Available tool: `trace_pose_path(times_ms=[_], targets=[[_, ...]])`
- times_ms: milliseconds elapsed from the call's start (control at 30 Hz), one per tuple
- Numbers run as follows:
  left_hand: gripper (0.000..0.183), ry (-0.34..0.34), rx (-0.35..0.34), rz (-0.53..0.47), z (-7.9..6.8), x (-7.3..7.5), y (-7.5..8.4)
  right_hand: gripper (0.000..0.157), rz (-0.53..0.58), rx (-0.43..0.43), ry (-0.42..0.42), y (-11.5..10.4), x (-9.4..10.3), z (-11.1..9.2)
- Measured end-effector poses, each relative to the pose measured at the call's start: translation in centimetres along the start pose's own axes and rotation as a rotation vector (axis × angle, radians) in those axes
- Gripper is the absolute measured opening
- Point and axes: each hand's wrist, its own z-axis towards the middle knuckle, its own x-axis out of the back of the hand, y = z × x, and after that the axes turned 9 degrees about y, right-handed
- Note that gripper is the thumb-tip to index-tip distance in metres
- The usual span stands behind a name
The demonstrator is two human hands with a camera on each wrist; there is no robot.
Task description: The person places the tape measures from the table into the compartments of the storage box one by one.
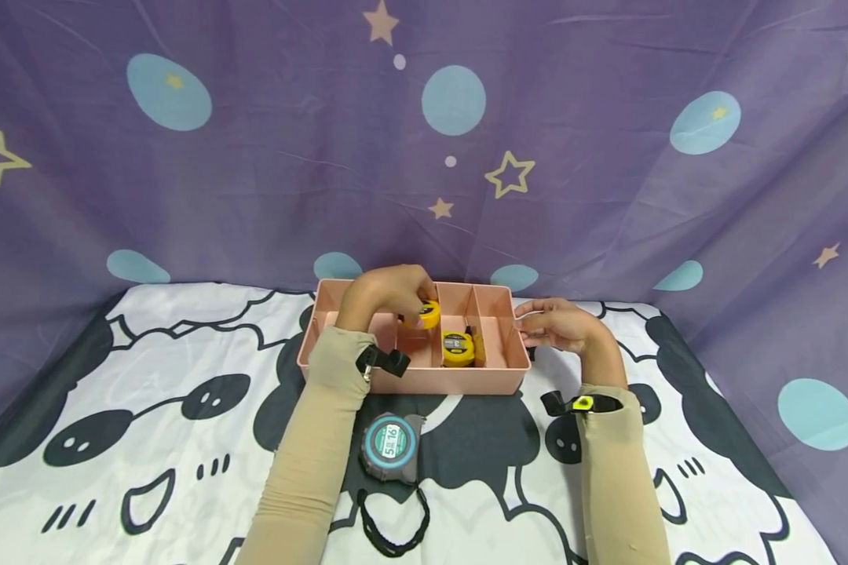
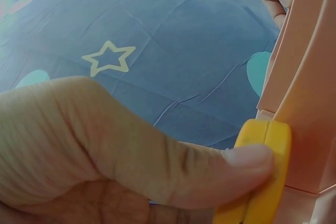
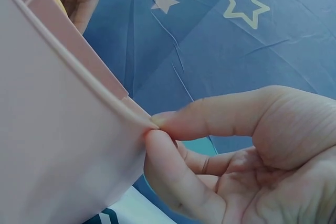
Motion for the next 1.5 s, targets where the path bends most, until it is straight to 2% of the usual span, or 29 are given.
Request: trace_pose_path(times_ms=[133, 300, 467, 767, 1033, 1167, 1500], targets=[[0.052, 0.021, -0.005, -0.005, 0.0, 0.0, 0.1, 0.026, 0.006, -0.008, 0.012, -0.2, 0.0, 0.0], [0.047, 0.062, -0.011, -0.006, -0.1, 0.0, 0.4, 0.021, 0.024, -0.003, 0.005, -0.1, 0.1, 0.0], [0.048, 0.085, 0.013, 0.007, -0.4, -0.1, 0.6, 0.016, 0.037, 0.01, -0.014, 0.0, 0.0, 0.0], [0.053, 0.101, 0.012, 0.011, 0.0, -0.5, 0.0, 0.014, 0.034, 0.039, -0.035, 0.8, 0.1, 0.5], [0.043, 0.114, -0.028, 0.022, 0.3, -0.5, -0.4, 0.014, 0.034, 0.054, -0.043, 0.9, 0.3, 0.6], [0.045, 0.104, -0.027, 0.022, 0.5, -0.5, -0.5, 0.013, 0.038, 0.052, -0.042, 0.8, 0.4, 0.6], [0.058, 0.049, 0.033, 0.016, 1.0, -0.1, -0.3, 0.014, 0.039, 0.052, -0.039, 0.8, 0.2, 0.4]])
